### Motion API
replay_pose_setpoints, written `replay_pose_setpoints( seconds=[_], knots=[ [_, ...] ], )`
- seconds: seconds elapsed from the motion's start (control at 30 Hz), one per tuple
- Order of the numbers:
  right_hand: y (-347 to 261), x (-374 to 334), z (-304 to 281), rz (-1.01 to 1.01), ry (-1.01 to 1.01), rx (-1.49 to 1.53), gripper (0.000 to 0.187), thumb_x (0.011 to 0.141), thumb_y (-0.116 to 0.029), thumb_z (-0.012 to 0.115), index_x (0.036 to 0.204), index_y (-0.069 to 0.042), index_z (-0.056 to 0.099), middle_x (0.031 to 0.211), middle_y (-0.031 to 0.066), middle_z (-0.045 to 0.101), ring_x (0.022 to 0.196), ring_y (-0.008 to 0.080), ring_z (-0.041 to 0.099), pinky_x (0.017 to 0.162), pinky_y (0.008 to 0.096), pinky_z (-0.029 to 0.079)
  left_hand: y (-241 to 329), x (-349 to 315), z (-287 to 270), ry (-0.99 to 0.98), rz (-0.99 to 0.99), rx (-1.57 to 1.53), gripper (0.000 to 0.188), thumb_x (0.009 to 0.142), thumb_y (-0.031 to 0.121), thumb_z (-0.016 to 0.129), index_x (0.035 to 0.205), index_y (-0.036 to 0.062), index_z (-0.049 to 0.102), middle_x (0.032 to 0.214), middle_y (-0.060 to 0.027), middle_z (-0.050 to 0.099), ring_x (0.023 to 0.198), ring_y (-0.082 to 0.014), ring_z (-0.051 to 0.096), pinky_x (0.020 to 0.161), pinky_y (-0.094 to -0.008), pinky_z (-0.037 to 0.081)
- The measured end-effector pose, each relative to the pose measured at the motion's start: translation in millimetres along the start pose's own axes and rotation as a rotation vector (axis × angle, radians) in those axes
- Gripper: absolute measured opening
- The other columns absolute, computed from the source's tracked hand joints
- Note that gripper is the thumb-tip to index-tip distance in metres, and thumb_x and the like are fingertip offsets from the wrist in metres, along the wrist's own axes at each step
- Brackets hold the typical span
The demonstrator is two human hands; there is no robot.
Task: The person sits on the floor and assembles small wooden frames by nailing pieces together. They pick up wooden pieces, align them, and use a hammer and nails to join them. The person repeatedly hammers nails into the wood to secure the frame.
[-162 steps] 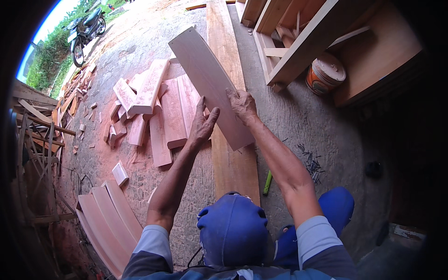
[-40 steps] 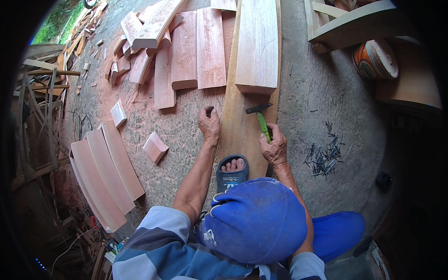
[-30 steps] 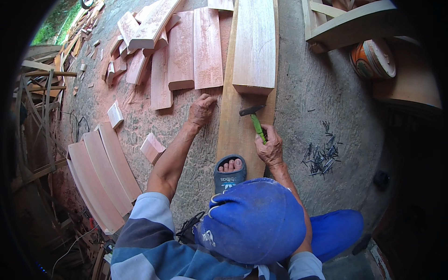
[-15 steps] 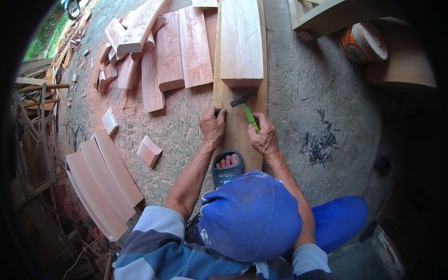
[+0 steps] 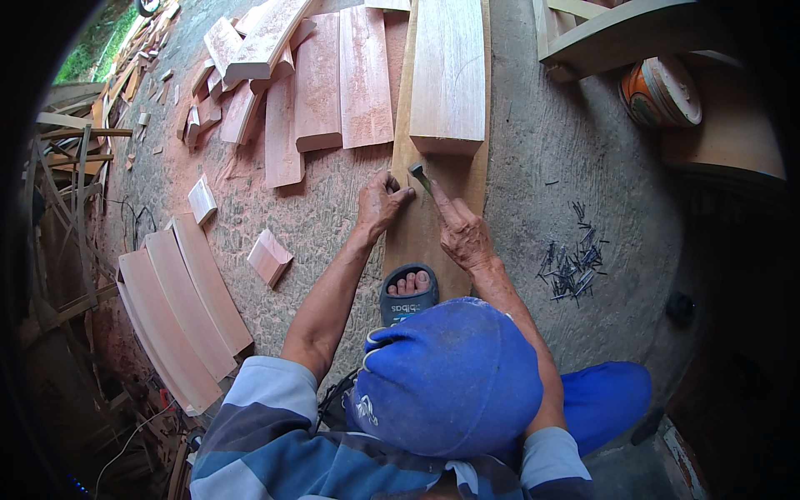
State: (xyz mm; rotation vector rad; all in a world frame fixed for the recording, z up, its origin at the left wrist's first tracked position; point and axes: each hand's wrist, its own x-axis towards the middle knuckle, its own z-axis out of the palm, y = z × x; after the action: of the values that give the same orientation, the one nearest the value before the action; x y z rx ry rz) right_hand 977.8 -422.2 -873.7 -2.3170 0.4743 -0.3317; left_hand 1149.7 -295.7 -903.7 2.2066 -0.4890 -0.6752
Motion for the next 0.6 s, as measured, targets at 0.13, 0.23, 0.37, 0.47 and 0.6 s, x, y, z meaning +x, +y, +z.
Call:
replay_pose_setpoints(
  seconds=[0.13, 0.23, 0.37, 0.47, 0.6],
  knots=[
    [22, -7, 14, -0.021, -0.066, -0.103, 0.076, 0.091, -0.004, 0.059, 0.161, -0.024, 0.037, 0.086, 0.0166, 0.059, 0.076, 0.0390, 0.066, 0.069, 0.0492, 0.057, 2, 3, -1, -0.042, 0.031, 0.023, 0.035, 0.078, 0.028, 0.086, 0.082, 0.0023, 0.063, 0.074, -0.0123, 0.066, 0.069, -0.0219, 0.063, 0.065, -0.0389, 0.052],
    [12, 0, 13, -0.075, -0.044, -0.082, 0.078, 0.090, -0.003, 0.060, 0.161, -0.025, 0.036, 0.083, 0.0158, 0.058, 0.073, 0.0378, 0.066, 0.067, 0.0490, 0.057, -3, 5, -5, -0.022, 0.052, 0.022, 0.033, 0.079, 0.027, 0.085, 0.082, 0.0021, 0.063, 0.073, -0.0128, 0.065, 0.069, -0.0229, 0.064, 0.065, -0.0395, 0.052],
    [16, 0, 21, -0.079, -0.141, -0.194, 0.080, 0.089, -0.001, 0.059, 0.161, -0.026, 0.036, 0.082, 0.0146, 0.057, 0.069, 0.0370, 0.065, 0.066, 0.0498, 0.057, -2, 5, -1, -0.014, 0.021, 0.001, 0.033, 0.080, 0.026, 0.085, 0.082, 0.0019, 0.063, 0.074, -0.0122, 0.065, 0.069, -0.0231, 0.064, 0.066, -0.0398, 0.052],
    [6, -1, 14, -0.114, -0.035, -0.097, 0.080, 0.088, 0.000, 0.059, 0.161, -0.026, 0.037, 0.081, 0.0138, 0.056, 0.068, 0.0368, 0.065, 0.065, 0.0503, 0.057, -4, 0, -3, -0.035, 0.035, 0.005, 0.032, 0.080, 0.026, 0.084, 0.082, 0.0015, 0.063, 0.074, -0.0114, 0.065, 0.069, -0.0222, 0.063, 0.066, -0.0390, 0.051],
    [8, -7, 16, -0.120, -0.023, -0.144, 0.080, 0.088, -0.001, 0.059, 0.160, -0.027, 0.038, 0.080, 0.0133, 0.056, 0.067, 0.0368, 0.064, 0.064, 0.0505, 0.057, -2, -1, -3, -0.045, 0.048, -0.012, 0.030, 0.081, 0.024, 0.083, 0.083, 0.0012, 0.063, 0.073, -0.0103, 0.065, 0.070, -0.0198, 0.062, 0.065, -0.0378, 0.051]
  ],
)
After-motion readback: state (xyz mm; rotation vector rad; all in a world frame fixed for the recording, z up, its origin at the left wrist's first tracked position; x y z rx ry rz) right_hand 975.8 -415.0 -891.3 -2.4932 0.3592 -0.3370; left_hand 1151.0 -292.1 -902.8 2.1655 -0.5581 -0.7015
